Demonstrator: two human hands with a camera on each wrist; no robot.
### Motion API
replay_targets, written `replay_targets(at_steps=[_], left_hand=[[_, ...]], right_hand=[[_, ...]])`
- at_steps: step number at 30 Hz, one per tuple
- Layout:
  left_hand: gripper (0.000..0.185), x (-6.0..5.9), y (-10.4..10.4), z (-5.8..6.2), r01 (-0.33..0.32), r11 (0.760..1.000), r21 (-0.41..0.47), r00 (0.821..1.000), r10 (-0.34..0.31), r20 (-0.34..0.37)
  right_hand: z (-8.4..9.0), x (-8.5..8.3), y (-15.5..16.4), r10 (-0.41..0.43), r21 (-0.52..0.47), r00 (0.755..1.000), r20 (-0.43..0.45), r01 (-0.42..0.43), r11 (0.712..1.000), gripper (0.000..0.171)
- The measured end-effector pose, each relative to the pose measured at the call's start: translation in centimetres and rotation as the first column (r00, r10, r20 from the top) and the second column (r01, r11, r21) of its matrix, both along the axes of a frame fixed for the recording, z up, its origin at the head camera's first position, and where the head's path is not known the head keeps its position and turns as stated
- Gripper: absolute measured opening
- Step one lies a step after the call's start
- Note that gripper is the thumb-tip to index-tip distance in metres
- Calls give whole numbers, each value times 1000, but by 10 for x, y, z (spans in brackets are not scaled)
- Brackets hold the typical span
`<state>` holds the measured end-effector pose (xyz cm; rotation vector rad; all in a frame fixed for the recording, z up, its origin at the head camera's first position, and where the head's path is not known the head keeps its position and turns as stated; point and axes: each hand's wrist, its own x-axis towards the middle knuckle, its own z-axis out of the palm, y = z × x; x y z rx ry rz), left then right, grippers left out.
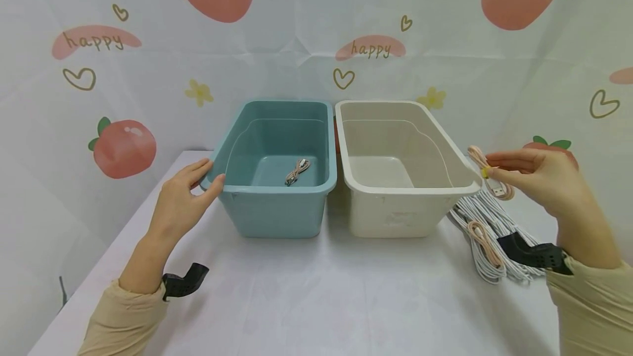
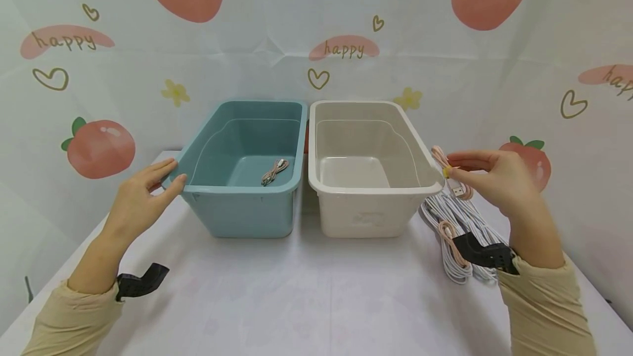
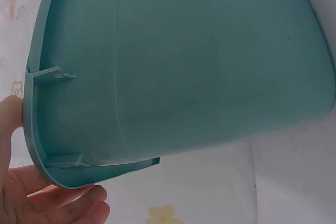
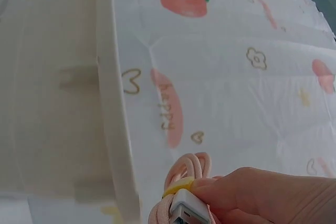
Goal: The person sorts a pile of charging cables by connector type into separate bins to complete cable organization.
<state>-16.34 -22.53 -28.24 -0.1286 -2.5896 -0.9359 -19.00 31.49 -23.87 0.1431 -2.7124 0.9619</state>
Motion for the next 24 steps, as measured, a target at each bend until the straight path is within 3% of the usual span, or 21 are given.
replay_targets(at_steps=[3,9,17,24], left_hand=[[58,0,0,0,-1,1000,-1,1000,1,-1],[58,0,0,0,-1,1000,0,1000,1,-6],[57,-1,0,-2,-1,1000,2,1000,1,-19],[57,-1,0,-2,-6,1000,-2,1000,6,-20]], right_hand=[[4,-4,-9,-3,38,999,52,1,999,39],[12,-16,-35,54,3,988,142,-55,998,39],[21,-27,-75,141,2,989,32,-142,990,37],[29,-34,-108,200,49,980,13,-200,978,30]])
